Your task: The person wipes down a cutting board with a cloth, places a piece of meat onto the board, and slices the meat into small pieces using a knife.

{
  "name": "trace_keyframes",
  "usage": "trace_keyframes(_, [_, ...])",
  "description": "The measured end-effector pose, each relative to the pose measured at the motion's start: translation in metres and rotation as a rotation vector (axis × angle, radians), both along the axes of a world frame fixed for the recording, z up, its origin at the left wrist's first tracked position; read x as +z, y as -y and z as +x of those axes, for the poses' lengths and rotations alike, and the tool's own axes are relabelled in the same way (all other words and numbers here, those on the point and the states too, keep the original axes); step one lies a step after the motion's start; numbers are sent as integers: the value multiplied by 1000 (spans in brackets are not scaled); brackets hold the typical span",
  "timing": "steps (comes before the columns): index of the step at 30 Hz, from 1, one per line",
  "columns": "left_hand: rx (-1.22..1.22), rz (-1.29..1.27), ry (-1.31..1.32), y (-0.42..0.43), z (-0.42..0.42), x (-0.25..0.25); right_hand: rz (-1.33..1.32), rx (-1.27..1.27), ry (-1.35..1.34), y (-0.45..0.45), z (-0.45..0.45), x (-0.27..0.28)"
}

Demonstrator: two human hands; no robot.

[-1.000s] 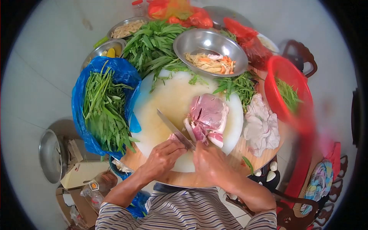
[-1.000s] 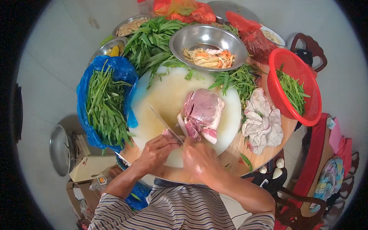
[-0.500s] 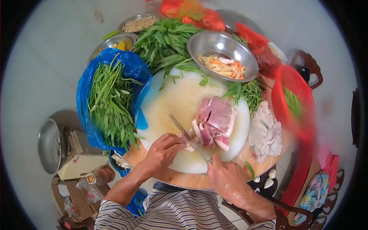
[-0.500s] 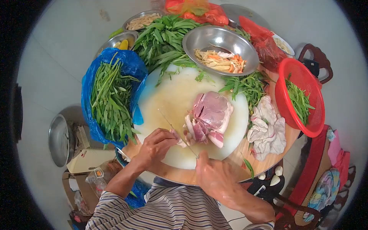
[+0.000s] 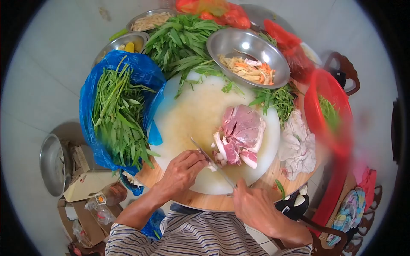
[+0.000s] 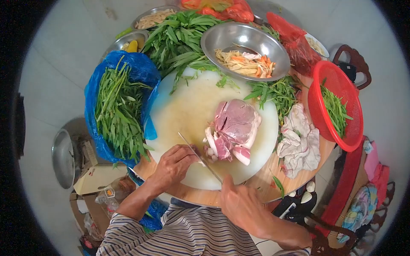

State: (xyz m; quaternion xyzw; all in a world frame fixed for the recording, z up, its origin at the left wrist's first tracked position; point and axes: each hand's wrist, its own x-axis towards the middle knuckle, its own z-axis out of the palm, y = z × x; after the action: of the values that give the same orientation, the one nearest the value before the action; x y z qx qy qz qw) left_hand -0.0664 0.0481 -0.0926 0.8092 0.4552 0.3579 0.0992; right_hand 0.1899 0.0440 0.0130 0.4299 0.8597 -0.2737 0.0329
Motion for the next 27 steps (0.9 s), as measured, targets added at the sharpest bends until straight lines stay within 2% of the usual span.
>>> trace_keyframes(4, [-13,-47,7,3,-3,0,-53,-1,81,-3,-7,4])
trace_keyframes(6, [-28,-45,19,1,-5,1,28,94,-29,-17,-21,-12])
trace_keyframes(10, [-19,-60,32,2,-2,2,142,-24,-134,-35,-60,-15])
trace_keyframes(13, [26,-48,27,4,-2,0,142,-13,-91,-17,-47,-15])
trace_keyframes(15, [59,-46,25,6,-1,-2,-5,-5,49,-2,-21,-4])
trace_keyframes(19, [35,-19,42,5,-1,0,-71,-40,134,8,-5,11])
trace_keyframes(22, [16,-13,33,4,-1,2,-26,-16,78,-5,-26,10])
trace_keyframes(25, [3,-9,14,4,-2,0,27,-56,-43,-18,-41,-16])
trace_keyframes(27, [-5,5,-3,3,0,3,146,-76,-124,-24,-44,-27])
